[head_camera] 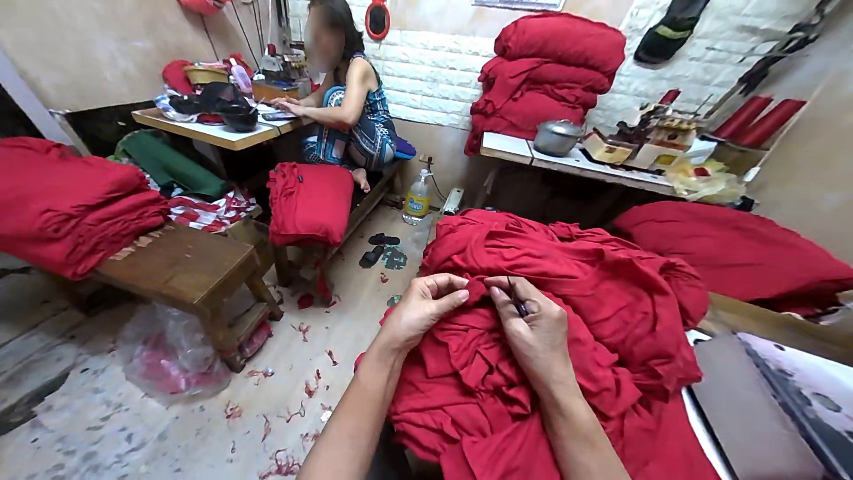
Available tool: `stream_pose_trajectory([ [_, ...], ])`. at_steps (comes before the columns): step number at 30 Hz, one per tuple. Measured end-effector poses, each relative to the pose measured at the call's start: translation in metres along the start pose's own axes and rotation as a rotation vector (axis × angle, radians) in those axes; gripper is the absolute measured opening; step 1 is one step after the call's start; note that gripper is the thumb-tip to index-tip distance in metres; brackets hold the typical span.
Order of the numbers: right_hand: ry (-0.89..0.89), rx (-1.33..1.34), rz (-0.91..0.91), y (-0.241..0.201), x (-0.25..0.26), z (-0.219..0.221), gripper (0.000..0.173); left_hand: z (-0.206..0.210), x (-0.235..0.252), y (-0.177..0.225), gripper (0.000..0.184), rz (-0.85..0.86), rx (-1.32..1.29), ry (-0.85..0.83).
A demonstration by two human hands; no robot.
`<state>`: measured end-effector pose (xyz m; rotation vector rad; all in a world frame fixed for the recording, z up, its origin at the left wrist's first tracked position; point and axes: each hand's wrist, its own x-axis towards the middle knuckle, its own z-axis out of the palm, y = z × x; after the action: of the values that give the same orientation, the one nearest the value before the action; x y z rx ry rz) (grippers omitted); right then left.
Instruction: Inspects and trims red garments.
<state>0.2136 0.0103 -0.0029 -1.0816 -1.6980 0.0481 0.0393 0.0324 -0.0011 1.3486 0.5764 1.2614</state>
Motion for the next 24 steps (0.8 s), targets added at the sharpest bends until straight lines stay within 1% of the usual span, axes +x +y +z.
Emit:
stream_pose_trajectory([
  [3,0.018,0.029,-0.033,0.003,0.0,0.001,0.018,0.002,-0.004,0.0,0.021,0.012,0.047,0.037],
  [8,0.011,0.08,-0.166,0.005,0.001,0.002,0.019,0.006,-0.007,-0.003,0.025,0.106,0.189,0.079],
  [10,-0.01,0.049,-0.2,0.004,0.0,0.004,0.023,0.006,-0.008,-0.004,0.026,0.147,0.275,0.087],
  [12,-0.005,-0.015,-0.221,0.002,-0.001,0.006,0.018,0.008,-0.009,-0.003,0.03,0.17,0.371,0.087],
  [14,0.006,-0.055,-0.226,0.0,-0.002,0.006,0.012,0.011,-0.01,-0.003,0.034,0.182,0.421,0.07],
  [16,-0.004,-0.073,-0.209,0.0,-0.002,0.005,0.013,0.014,-0.012,-0.004,0.035,0.201,0.435,0.057],
  [21,-0.057,-0.023,-0.158,-0.001,0.0,0.004,0.013,0.023,-0.01,-0.006,0.022,0.216,0.429,0.098],
  [24,-0.062,0.083,-0.112,0.001,0.0,0.003,0.015,0.024,-0.009,-0.009,0.023,0.2,0.346,0.113],
])
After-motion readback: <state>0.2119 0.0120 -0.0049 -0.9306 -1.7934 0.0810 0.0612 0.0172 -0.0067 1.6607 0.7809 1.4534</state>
